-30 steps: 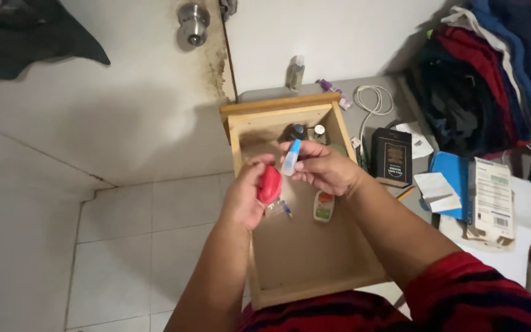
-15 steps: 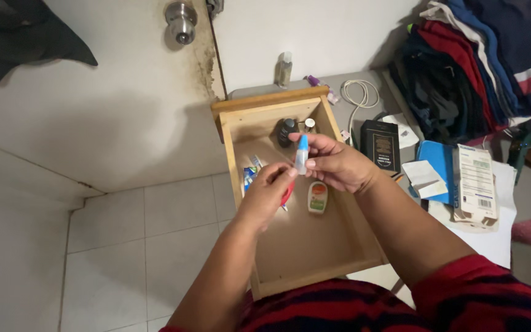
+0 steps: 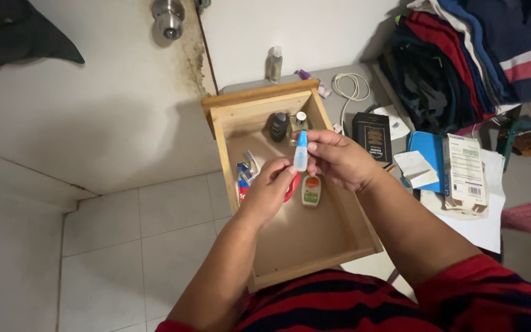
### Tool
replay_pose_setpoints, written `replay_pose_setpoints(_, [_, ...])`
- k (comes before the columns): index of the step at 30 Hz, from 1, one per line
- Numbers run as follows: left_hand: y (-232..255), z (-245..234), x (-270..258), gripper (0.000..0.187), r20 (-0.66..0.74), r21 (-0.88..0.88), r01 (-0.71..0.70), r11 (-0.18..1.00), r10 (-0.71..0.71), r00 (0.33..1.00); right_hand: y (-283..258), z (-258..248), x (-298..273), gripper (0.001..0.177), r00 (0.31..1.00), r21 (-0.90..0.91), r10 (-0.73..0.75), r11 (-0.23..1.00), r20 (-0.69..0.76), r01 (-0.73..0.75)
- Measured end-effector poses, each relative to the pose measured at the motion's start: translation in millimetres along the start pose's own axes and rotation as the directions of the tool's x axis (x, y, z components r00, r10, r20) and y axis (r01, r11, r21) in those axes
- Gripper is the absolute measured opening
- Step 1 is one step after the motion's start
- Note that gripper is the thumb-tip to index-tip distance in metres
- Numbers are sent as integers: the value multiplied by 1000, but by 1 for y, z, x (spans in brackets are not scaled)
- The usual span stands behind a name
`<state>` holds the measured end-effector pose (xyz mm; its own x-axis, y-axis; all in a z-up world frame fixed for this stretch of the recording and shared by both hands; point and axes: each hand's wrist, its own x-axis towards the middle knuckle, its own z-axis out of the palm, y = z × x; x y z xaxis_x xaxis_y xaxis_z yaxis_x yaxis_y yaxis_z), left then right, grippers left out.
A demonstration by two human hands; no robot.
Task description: The person removes items from a wooden drawer, wipes the interior with a green cloth, and then places the items back into the drawer. The person also moves items between drawers and a table.
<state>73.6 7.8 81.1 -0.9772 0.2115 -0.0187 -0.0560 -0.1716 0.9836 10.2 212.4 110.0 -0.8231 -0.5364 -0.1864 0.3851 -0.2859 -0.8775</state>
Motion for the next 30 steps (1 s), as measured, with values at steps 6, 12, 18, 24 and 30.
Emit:
replay_pose_setpoints(6, [-2, 2, -1, 24, -35, 121, -65, 991, 70, 997, -2, 2, -6, 33, 1000, -4, -15, 1000, 22, 15])
replay_pose_setpoints(12, [-2, 2, -5, 24, -14, 144, -93, 985, 96, 995, -3, 4, -9, 32, 999, -2, -21, 1000, 41, 21])
replay_pose_setpoints(18, [-3, 5, -7, 24, -12, 81, -62, 995, 63, 998, 3, -1, -9, 32, 999, 31, 1, 1000, 41, -2])
replay_pose_setpoints(24, [-16, 4, -5, 25, -10, 43, 3, 999, -2, 1000, 11, -8, -6, 25, 1000, 59, -7, 998, 18, 6])
replay_pose_setpoints(30, [-38, 12, 4, 29, -151, -85, 207, 975, -218, 964, 10, 1, -7, 19, 998, 37, -53, 998, -27, 54])
